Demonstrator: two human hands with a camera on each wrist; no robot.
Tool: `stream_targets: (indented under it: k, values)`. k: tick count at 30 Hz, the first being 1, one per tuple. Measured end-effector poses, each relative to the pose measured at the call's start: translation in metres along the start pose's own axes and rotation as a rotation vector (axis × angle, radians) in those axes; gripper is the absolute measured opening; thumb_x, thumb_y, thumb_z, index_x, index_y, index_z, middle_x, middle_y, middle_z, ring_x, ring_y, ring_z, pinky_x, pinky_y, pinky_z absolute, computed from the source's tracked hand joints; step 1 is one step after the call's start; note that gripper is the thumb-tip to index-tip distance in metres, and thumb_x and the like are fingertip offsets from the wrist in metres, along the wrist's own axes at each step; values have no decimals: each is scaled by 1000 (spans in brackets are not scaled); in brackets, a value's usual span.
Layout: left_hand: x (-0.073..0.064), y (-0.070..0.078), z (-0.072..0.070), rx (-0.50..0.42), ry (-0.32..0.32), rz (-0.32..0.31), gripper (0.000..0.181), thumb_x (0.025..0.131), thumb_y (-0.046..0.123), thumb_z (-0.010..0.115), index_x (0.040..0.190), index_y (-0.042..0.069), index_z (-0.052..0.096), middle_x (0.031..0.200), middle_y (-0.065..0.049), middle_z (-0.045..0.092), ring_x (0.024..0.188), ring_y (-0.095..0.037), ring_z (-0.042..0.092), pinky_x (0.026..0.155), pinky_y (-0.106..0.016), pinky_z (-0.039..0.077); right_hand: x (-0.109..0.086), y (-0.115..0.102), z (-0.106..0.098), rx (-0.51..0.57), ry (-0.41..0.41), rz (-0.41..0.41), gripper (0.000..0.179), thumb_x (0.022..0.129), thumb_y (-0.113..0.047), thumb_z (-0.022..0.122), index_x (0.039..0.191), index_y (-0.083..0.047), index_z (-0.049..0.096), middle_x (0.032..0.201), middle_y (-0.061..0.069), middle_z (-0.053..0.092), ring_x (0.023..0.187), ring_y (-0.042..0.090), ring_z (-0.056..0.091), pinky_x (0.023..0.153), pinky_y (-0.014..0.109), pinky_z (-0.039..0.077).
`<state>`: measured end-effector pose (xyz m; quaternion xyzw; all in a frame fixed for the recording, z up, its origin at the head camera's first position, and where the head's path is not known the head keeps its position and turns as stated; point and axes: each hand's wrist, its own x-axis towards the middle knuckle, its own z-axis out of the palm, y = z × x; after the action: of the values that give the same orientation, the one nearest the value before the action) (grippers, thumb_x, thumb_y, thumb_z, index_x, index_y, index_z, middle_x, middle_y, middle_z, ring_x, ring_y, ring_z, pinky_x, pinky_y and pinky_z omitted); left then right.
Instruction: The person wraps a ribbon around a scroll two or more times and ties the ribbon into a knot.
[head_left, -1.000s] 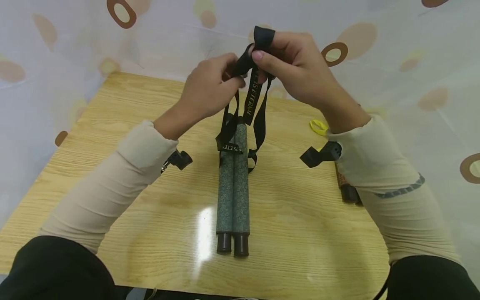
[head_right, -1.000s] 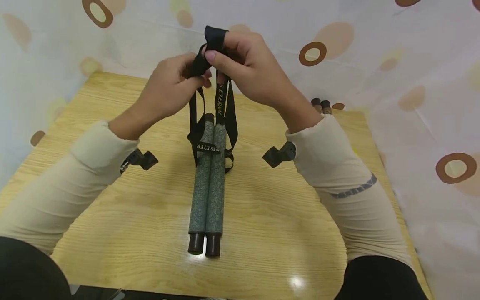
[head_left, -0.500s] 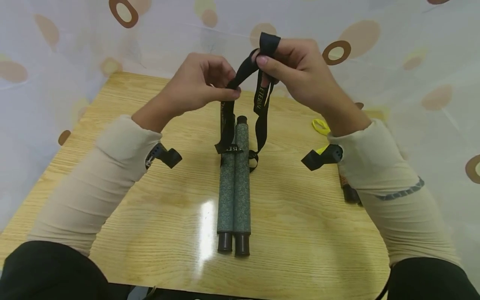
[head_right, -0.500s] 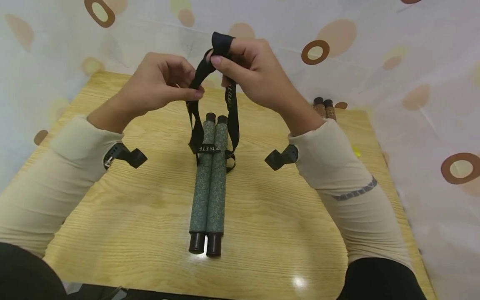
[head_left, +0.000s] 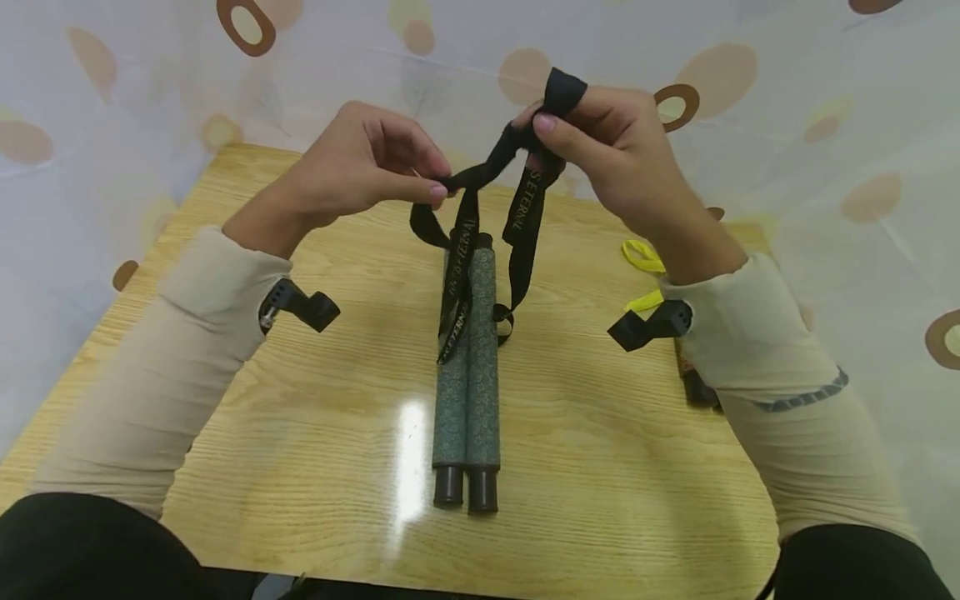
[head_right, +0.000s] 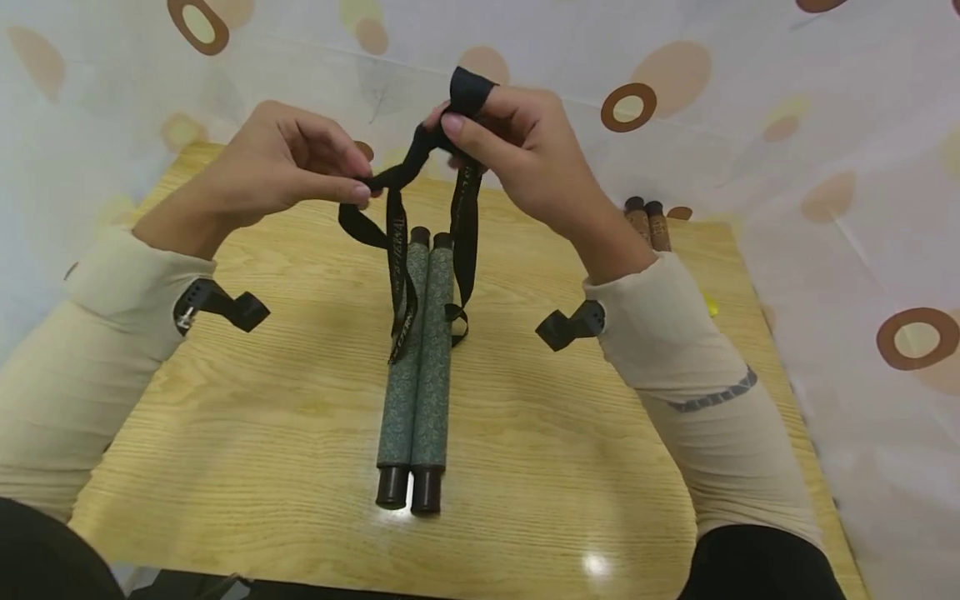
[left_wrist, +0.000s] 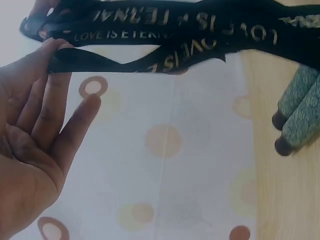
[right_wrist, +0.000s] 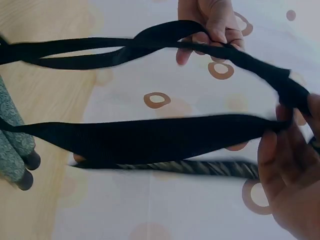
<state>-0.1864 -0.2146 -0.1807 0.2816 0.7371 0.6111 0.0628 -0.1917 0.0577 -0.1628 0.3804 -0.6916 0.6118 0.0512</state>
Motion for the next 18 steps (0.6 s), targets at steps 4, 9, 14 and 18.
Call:
stream_targets:
  k: [4, 9, 14, 18]
  values:
    - [-16, 6, -22, -50, 13, -28, 8, 88, -6, 71, 94, -1, 73, 87, -4, 74, 66, -15, 68, 66, -26, 57, -12, 3, -8, -10, 72, 26, 20, 99, -1, 56, 101, 0, 75, 103, 0, 73, 91, 19, 60, 73, 24, 52]
    - [-46, 4, -67, 40, 25, -105, 10, 91, 0, 69, 101, -1, 71, 89, -3, 72, 55, -14, 57, 51, -26, 49, -30, 13, -26, 45, 152, 68, 18, 98, 1, 57, 99, 3, 75, 86, 2, 72, 74, 14, 62, 67, 22, 52]
    - [-75, -5, -103, 343, 5, -290, 10, 95, 7, 66, 104, 8, 72, 96, 8, 72, 52, -16, 47, 48, -32, 41, -51, 22, -46, 66, 227, 135, 15, 96, 3, 60, 96, 6, 75, 71, 4, 70, 61, 16, 59, 62, 22, 49]
    - [-95, -17, -124, 547, -27, -486, 11, 96, 17, 68, 104, 12, 71, 95, 11, 67, 57, -16, 49, 53, -31, 44, -71, 29, -64, 65, 212, 239, 12, 92, 5, 65, 99, 6, 75, 75, 3, 73, 62, 15, 62, 62, 19, 52]
